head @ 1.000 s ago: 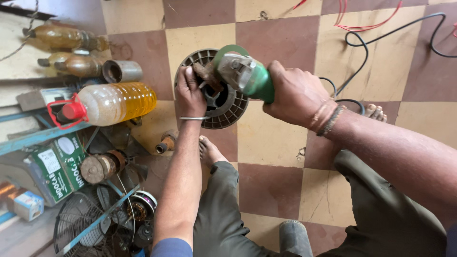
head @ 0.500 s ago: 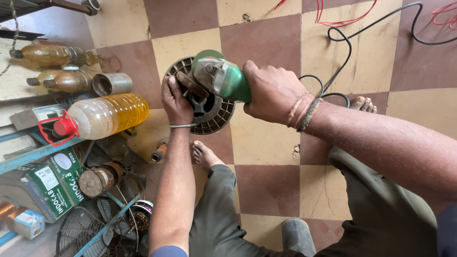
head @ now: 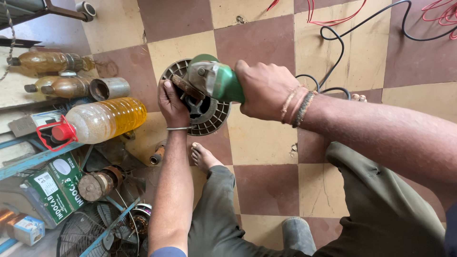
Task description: The person sits on the floor and uses a handheld angle grinder to grind a cylindrical metal part, likely a motor shaft, held in the left hand. The person rotates the part to grind different sections while sparks fly from the contact point.
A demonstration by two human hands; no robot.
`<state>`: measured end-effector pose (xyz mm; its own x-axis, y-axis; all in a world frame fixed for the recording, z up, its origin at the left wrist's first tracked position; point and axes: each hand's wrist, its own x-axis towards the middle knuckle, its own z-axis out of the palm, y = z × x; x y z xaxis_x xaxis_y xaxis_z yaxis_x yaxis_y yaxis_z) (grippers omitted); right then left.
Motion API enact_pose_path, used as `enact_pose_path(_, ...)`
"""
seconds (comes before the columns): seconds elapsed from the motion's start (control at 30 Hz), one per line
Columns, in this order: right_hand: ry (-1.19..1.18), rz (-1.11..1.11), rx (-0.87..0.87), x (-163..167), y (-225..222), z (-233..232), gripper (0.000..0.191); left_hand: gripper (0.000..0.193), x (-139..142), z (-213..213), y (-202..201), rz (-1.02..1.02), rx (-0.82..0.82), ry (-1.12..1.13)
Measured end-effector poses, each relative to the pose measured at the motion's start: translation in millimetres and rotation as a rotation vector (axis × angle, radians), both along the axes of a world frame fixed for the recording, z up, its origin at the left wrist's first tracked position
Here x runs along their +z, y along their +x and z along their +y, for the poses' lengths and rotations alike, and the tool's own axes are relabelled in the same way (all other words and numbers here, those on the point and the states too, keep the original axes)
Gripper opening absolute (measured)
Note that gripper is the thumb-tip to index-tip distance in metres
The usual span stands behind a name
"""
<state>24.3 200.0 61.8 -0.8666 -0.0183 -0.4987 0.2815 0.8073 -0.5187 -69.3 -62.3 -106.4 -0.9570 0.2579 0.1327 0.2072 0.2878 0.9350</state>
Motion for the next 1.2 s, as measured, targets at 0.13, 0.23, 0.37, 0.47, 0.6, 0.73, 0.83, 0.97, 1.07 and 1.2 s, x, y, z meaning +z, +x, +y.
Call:
enact_pose_path(0.13, -0.019, 0.019, -0.025, -2, 2, 0, 0.040, 0.039, -2, 0, 0, 0.003, -0.005, 0.009)
enact_pose_path(0.23, -0.046, 0.011, -0.052, -11, -14, -5, 0.039, 0.037, -8, 0, 0, -0.074, -0.013, 0.109)
enact_pose_path(0.37, -0.026, 0.105, -0.027, -18, -25, -5, 0.040, 0.036, -15, 1, 1, -0.149, -0.018, 0.213)
enact_pose_path(0.47, -0.031, 0.116, -0.026, -17, -17, -4, 0.042, 0.037, -16, -1, -1, -0.114, -0.022, 0.187)
enact_pose_path(0.6, -0.030, 0.095, -0.021, -14, 8, 3, 0.039, 0.041, -10, -1, -3, -0.038, 0.011, 0.018)
enact_pose_path(0.73, -0.022, 0.107, -0.047, -20, 23, 5, 0.040, 0.043, -5, 2, -4, -0.063, 0.000, 0.031)
enact_pose_path(0.83, -0.034, 0.114, -0.078, -28, 26, 7, 0.042, 0.044, -6, 0, -10, -0.124, -0.007, 0.074)
enact_pose_path(0.97, -0.069, 0.122, -0.105, -41, 33, 10, 0.043, 0.045, -16, -4, -15, -0.213, 0.003, 0.114)
enact_pose_path(1.07, -0.104, 0.127, -0.123, -51, 34, 10, 0.044, 0.044, -24, -4, -21, -0.251, 0.042, 0.129)
enact_pose_path(1.2, -0.129, 0.129, -0.131, -58, 35, 9, 0.045, 0.045, -26, -3, -25, -0.279, 0.038, 0.113)
